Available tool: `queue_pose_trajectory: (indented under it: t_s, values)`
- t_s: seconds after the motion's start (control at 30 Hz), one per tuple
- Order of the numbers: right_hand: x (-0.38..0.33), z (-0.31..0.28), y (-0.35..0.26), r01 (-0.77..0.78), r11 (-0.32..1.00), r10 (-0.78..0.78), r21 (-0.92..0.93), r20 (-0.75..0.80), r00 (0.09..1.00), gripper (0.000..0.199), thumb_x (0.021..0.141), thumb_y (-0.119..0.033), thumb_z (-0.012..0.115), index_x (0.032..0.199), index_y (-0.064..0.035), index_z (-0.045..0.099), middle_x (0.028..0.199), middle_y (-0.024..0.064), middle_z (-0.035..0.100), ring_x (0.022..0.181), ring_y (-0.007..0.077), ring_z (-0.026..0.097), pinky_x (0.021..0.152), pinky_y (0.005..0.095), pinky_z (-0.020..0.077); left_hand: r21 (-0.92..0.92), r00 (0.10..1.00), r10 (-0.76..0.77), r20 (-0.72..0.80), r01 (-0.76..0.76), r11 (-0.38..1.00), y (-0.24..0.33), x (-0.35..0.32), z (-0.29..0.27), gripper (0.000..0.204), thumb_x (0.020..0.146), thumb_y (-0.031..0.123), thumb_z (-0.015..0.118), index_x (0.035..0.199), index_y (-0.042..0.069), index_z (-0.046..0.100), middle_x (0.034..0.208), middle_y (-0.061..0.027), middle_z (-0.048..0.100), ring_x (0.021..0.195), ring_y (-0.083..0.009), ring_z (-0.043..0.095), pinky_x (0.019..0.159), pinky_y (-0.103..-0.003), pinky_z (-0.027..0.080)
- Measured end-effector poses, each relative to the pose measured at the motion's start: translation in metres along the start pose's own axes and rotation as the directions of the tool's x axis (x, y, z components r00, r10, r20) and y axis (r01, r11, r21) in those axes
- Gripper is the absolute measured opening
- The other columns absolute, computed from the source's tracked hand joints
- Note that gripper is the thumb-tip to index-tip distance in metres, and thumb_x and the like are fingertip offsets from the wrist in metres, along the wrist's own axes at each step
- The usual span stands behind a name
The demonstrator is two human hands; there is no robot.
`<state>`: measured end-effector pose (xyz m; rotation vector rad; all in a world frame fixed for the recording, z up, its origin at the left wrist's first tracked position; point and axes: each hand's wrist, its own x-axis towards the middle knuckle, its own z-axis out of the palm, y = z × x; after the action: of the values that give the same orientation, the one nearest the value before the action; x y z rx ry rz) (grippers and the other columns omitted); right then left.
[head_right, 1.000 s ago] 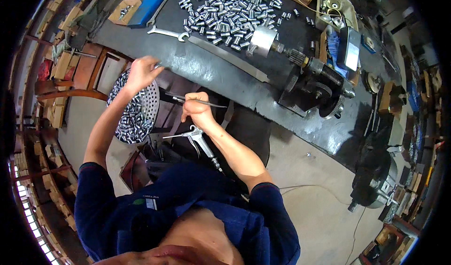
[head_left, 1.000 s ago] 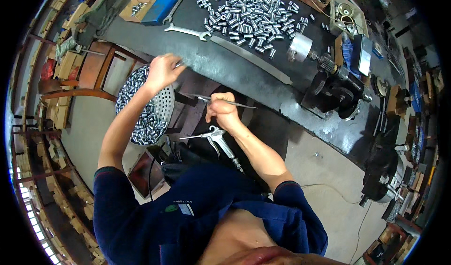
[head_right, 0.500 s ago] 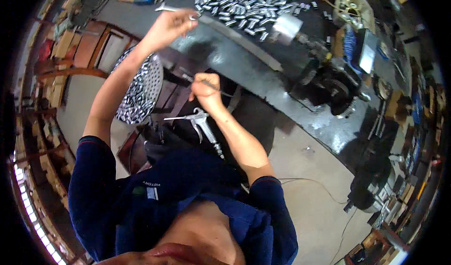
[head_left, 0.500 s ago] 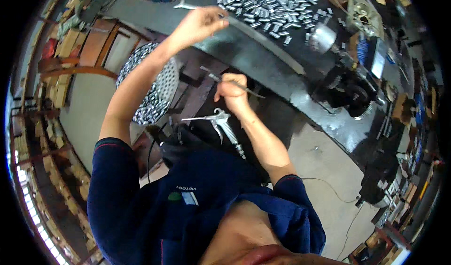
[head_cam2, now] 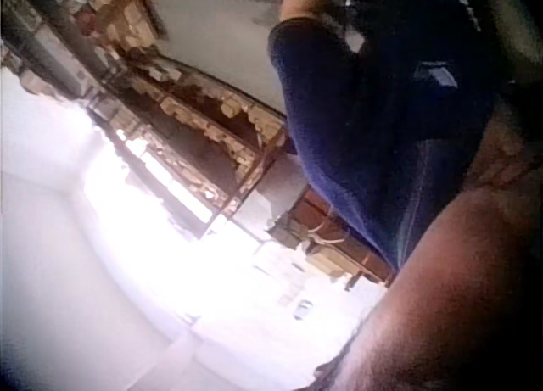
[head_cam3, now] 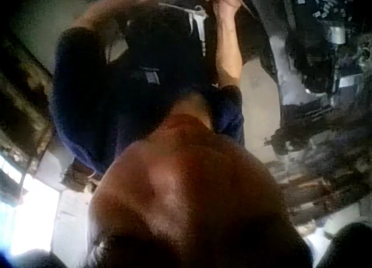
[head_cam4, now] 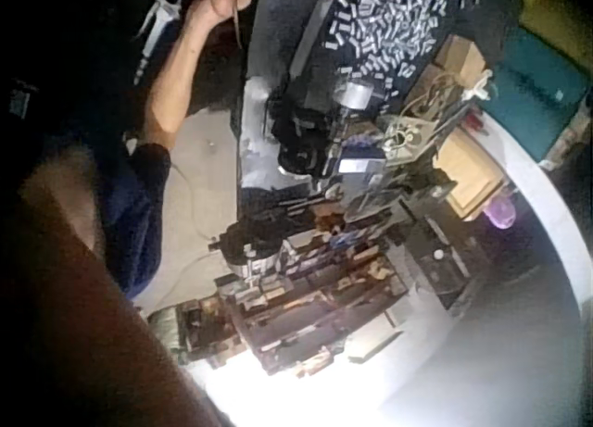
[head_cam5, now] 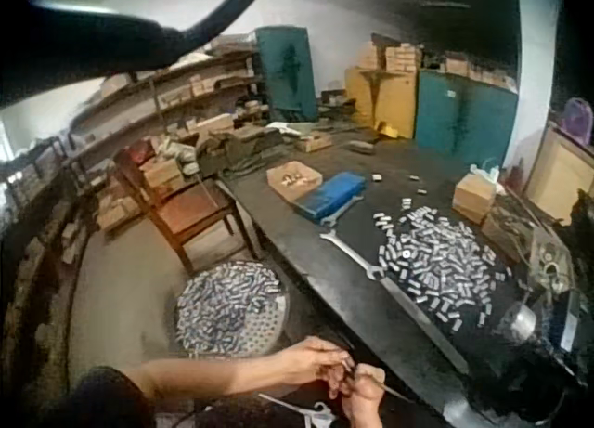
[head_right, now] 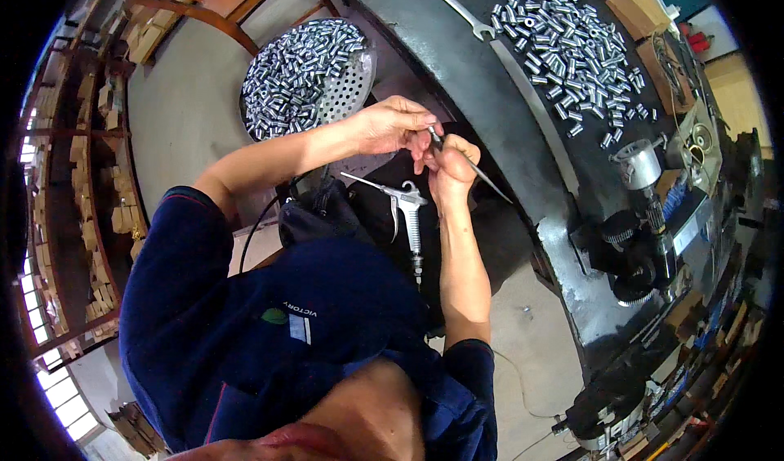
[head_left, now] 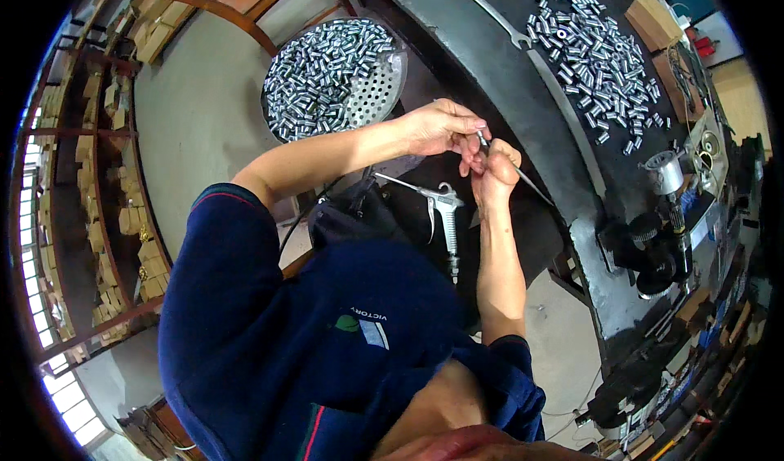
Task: The person repeatedly picks small metal fasteners from a perforated tray and inserts them into a long metal rod held in the other hand. They then place the rod with the fastener onto a workbench surface. This cycle repeats continuously throughout the clip.
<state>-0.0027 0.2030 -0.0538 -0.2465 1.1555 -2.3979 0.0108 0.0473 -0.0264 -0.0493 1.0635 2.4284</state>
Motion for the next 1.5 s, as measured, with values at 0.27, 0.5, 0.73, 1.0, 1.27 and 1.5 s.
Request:
queue_pose_trajectory:
  t_s: [0.27,0.5,0.73,1.0,1.27,1.5]
  values:
    - [-0.004,0.004,0.003,-0.031,0.998,0.028,0.056,0.051,0.998,0.024,0.062,-0.010,0.047,0.049,-0.0118,0.026,0.047,0.0000,0.028,0.042,0.0119,0.030,0.037,0.0288,0.0365,0.185,0.997,0.075,0.002,-0.074,0.980,0.006,-0.018,-0.014,0.020,0.089,0.008,0.051,0.100,-0.007,0.057,0.087,-0.0177,0.064,0.079,-0.0278,0.065,0.072,-0.035,0.053]
    - [-0.003,0.005,0.005,-0.042,0.999,0.040,0.030,0.075,0.996,0.022,0.062,-0.005,0.045,0.048,-0.0079,0.029,0.047,0.0032,0.031,0.043,0.0124,0.033,0.039,0.0305,0.0401,0.892,0.875,0.473,-0.100,0.289,-0.347,0.070,-0.104,-0.182,0.012,0.073,0.009,0.058,0.081,0.003,0.063,0.072,-0.0131,0.062,0.069,-0.0251,0.062,0.063,-0.033,0.048]
    - [-0.006,0.004,0.007,-0.077,0.997,0.076,0.009,0.089,0.993,0.022,0.061,-0.002,0.042,0.047,-0.0094,0.027,0.047,0.0005,0.026,0.044,0.0120,0.030,0.039,0.0303,0.0381,0.421,0.520,0.567,-0.639,0.853,-0.308,0.040,-0.107,-0.220,0.040,0.074,0.041,0.064,0.088,0.004,0.060,0.090,-0.0184,0.064,0.083,-0.0345,0.062,0.071,-0.044,0.049]
    - [-0.004,-0.003,0.014,-0.068,0.996,0.074,-0.053,0.113,0.991,0.022,0.063,-0.004,0.047,0.048,-0.0062,0.032,0.046,0.0022,0.032,0.039,0.0102,0.034,0.038,0.0287,0.0417,0.454,0.652,0.477,-0.590,0.756,-0.471,0.026,-0.100,-0.217,0.025,0.073,0.014,0.051,0.094,0.004,0.059,0.089,-0.0179,0.064,0.082,-0.0344,0.063,0.069,-0.045,0.051]
    - [-0.006,0.001,0.011,-0.054,0.997,0.060,-0.059,0.095,0.994,0.023,0.064,-0.001,0.046,0.048,-0.0088,0.030,0.046,0.0009,0.031,0.042,0.0099,0.034,0.039,0.0290,0.0414,0.410,0.627,0.444,-0.640,0.767,-0.493,0.034,-0.098,-0.222,0.029,0.069,0.024,0.060,0.090,0.004,0.062,0.093,-0.0165,0.064,0.088,-0.0332,0.062,0.075,-0.043,0.050]
    - [-0.006,-0.004,0.016,-0.066,0.982,0.092,-0.177,0.147,0.985,0.019,0.069,-0.002,0.049,0.051,-0.0030,0.043,0.049,0.0017,0.046,0.043,0.0128,0.053,0.042,0.0246,0.0376,0.373,0.522,0.474,-0.709,0.848,-0.377,0.037,-0.105,-0.236,0.029,0.068,0.022,0.060,0.092,0.006,0.062,0.100,-0.0183,0.062,0.092,-0.0333,0.061,0.077,-0.042,0.050]
